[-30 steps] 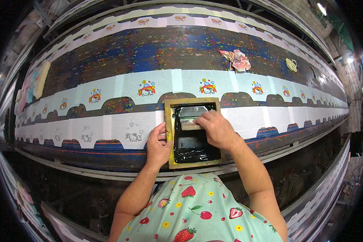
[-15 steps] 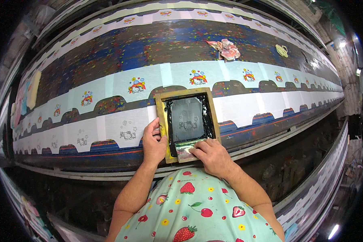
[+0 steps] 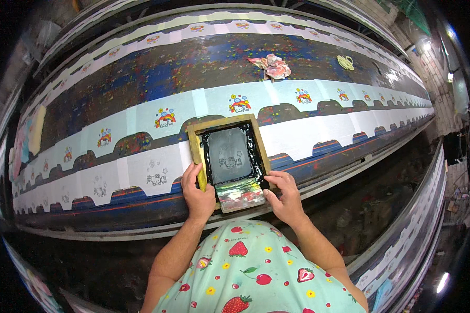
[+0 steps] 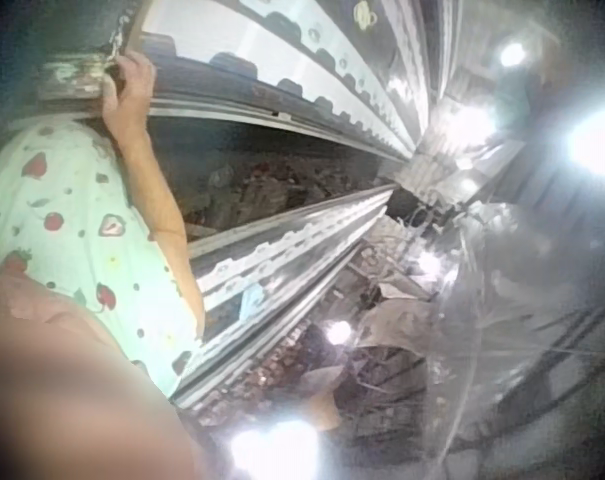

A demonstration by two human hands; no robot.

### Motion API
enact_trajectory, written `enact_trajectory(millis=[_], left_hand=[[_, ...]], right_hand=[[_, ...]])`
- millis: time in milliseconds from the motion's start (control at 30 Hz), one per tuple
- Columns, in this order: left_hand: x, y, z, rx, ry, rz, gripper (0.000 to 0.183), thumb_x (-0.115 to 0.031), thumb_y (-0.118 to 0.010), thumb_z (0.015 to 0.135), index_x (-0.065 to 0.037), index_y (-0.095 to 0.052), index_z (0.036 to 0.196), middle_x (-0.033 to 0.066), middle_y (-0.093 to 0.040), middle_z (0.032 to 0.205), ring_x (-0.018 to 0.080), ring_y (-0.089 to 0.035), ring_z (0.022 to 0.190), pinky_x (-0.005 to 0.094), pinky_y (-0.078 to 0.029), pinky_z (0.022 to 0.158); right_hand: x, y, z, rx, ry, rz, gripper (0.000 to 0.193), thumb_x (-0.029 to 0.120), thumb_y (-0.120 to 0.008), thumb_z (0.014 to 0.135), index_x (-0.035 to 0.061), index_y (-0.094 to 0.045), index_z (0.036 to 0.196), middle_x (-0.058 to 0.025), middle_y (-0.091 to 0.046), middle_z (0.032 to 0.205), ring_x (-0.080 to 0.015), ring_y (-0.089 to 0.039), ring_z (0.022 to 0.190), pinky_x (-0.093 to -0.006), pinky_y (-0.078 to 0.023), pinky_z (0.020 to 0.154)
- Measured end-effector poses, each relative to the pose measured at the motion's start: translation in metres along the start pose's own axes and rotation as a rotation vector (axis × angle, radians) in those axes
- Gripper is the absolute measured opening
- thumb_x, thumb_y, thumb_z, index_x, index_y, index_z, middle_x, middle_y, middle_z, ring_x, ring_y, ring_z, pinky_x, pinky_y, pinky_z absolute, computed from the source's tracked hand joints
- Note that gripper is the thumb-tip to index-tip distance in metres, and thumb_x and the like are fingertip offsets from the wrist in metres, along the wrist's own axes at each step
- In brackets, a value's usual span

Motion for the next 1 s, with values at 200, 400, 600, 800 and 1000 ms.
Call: enact_trajectory(millis=[200,400,600,800,1000], left_hand=[[-0.017,-0.005,-0.001,-0.047,-0.035,0.008,0.055,0.014,-0.068,0.079,-0.006,-0.077,0.129,0.0259,-0.063,0.156,0.0424,-0.059,0.147,0.0496,-0.043,0.127],[-0.06,-0.062,-0.011,-0.062,-0.119,-0.035,0.05,0.014,-0.068,0.08,-0.004,-0.078,0.125,0.0278,-0.062,0.156,0.0434,-0.06,0.145,0.0483,-0.044,0.125],[-0.102,-0.156,-0.024,-0.047,-0.098,-0.101,0.05,0.013,-0.067,0.079,-0.005,-0.08,0.124,0.027,-0.061,0.157,0.0431,-0.058,0.144,0.0494,-0.044,0.125],[-0.129,-0.207,-0.036,-0.07,-0.055,-0.113,0.052,0.015,-0.067,0.078,-0.008,-0.082,0.122,0.0273,-0.061,0.157,0.0432,-0.057,0.147,0.049,-0.042,0.127],[-0.136,-0.223,-0.037,-0.064,-0.002,-0.145,0.049,0.014,-0.068,0.079,-0.007,-0.083,0.121,0.0274,-0.061,0.158,0.0419,-0.056,0.149,0.0486,-0.04,0.128]], right_hand=[[-0.03,0.007,-0.018,0.034,-0.047,0.162,0.04,0.007,-0.082,0.096,0.0039,-0.076,0.136,-0.0196,-0.071,0.144,-0.0369,-0.065,0.138,-0.0472,-0.048,0.121],[-0.072,0.057,-0.024,-0.024,-0.048,0.183,0.041,0.007,-0.082,0.094,0.0042,-0.077,0.135,-0.0184,-0.072,0.143,-0.0359,-0.064,0.139,-0.0473,-0.047,0.122],[-0.138,0.129,-0.024,-0.079,-0.058,0.14,0.042,0.006,-0.084,0.09,0.0056,-0.078,0.132,-0.0171,-0.074,0.142,-0.0371,-0.064,0.139,-0.0483,-0.047,0.122],[-0.177,0.176,-0.017,-0.042,-0.058,0.169,0.043,0.002,-0.084,0.088,0.0039,-0.078,0.13,-0.018,-0.074,0.141,-0.0367,-0.065,0.137,-0.0474,-0.048,0.121],[-0.163,0.193,-0.006,0.021,0.242,-0.034,0.036,0.002,-0.082,0.09,0.0036,-0.076,0.126,-0.02,-0.069,0.138,-0.0447,-0.063,0.134,-0.0552,-0.05,0.116]])
Point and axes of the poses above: each hand's wrist, its own z-axis towards the middle knuckle, its own y-axis out of the back of the hand, x = y × z, the point moved 3 cm from there along z, towards the middle knuckle
